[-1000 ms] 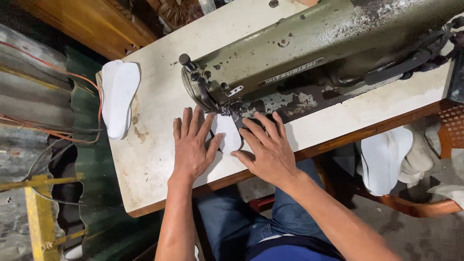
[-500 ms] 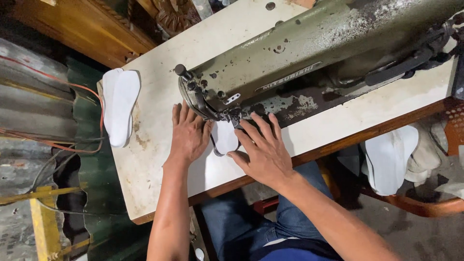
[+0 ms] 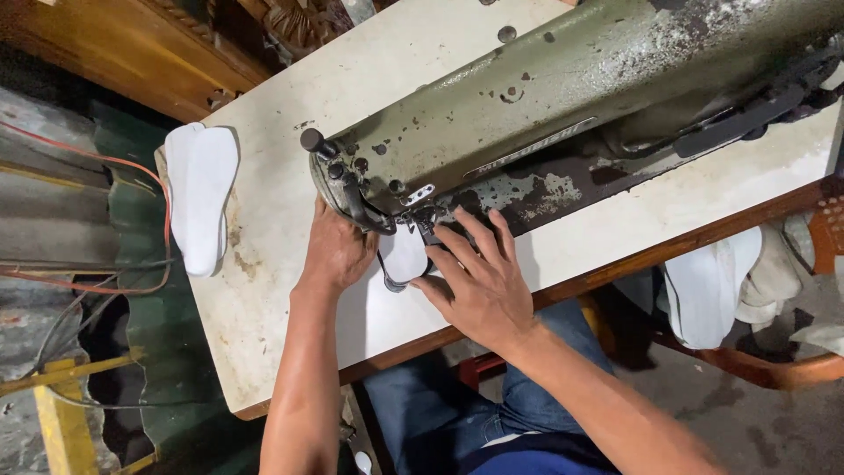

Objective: The person is lubricating an industrial sewing machine with oil and then stitching white shoe insoles.

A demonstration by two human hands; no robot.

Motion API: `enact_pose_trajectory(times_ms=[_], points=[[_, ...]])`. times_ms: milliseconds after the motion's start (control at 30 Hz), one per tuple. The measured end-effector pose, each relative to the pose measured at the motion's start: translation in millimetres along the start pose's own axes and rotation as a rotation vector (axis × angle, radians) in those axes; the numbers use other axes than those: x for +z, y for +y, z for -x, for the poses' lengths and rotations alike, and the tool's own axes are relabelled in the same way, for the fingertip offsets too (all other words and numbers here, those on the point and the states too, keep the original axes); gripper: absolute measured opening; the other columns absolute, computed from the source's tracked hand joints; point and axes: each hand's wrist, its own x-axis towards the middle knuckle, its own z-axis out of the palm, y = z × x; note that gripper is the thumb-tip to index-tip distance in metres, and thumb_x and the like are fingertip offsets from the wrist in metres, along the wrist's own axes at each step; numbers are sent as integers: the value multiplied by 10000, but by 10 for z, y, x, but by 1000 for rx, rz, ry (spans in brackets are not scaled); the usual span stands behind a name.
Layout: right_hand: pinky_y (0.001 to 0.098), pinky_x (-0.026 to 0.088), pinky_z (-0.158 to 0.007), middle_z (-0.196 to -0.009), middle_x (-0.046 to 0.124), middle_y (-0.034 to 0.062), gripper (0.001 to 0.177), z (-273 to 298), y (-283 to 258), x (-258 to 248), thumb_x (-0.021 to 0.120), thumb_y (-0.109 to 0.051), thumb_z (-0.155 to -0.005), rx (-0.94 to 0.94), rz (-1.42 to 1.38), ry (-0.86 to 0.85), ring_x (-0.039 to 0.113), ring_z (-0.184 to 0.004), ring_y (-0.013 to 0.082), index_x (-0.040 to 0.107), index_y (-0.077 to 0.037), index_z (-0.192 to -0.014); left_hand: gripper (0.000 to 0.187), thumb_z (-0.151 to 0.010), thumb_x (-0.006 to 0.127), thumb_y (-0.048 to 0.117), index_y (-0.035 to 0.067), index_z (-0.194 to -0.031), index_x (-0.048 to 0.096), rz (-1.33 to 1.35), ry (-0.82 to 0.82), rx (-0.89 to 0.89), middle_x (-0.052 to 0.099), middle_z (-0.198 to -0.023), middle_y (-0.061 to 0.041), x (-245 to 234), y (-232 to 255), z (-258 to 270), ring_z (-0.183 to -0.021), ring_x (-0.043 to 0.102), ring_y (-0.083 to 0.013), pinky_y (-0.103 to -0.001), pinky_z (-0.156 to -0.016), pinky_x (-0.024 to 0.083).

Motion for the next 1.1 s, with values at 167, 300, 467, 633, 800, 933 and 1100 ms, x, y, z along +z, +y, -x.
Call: enact_pose_trajectory(times_ms=[167,300,467,633,800,933,1100], points=[[637,328,-1153,-1176,705,135,330,4,11,16,777,-359,-916,-22,-1,16,545,-1327,364,751,-70,-1073,511,-1010,487,374,189,-1479,572,-4,6,6,417,-1630,-51,-27,-5,-25,-1562,246,-263,-498,-1296,93],[616,353,-1144,-1173,704,128,322,-6,1,-3,774,-352,-919,-21,12,10,555,-1322,356,749,-73,-1080,520,-1010,476,378,171,-1478,569,-9,10,13,420,-1628,-62,-46,15,-60,-1562,245,-267,-496,-1296,91],[614,357,-1142,-1178,705,136,307,-3,11,-4,766,-335,-924,-26,15,7,555,-1323,358,759,-69,-1080,530,-1009,465,383,153,-1476,567,-16,16,22,422,-1627,-73,-97,20,-91,-1563,243,-271,-494,-1296,89],[612,355,-1146,-1174,710,146,298,-6,-2,7,762,-315,-923,-33,38,28,558,-1323,360,768,-65,-1085,542,-1009,455,388,134,-1474,565,-22,23,30,425,-1625,-85,-146,13,-95,-1564,241,-275,-493,-1296,88],[624,342,-1152,-1182,711,164,298,-18,-15,-4,734,-297,-941,-37,51,16,559,-1323,375,769,-55,-1112,558,-1008,440,394,110,-1472,562,-27,36,37,428,-1623,-100,-183,21,-135,-1564,238,-281,-490,-1297,85],[624,335,-1158,-1173,715,171,294,-26,-32,-21,714,-290,-955,-39,61,-2,562,-1324,379,771,-51,-1115,566,-1007,433,397,98,-1471,561,-27,50,41,430,-1622,-108,-230,30,-135,-1565,237,-284,-489,-1297,84],[635,295,-1178,-1202,699,181,331,-8,-24,10,660,-303,-992,-32,61,-39,524,-1364,384,754,-46,-1176,545,-1009,489,382,78,-1453,568,-34,110,46,448,-1600,-132,-99,-89,-98,-1549,269,-302,-497,-1302,108]])
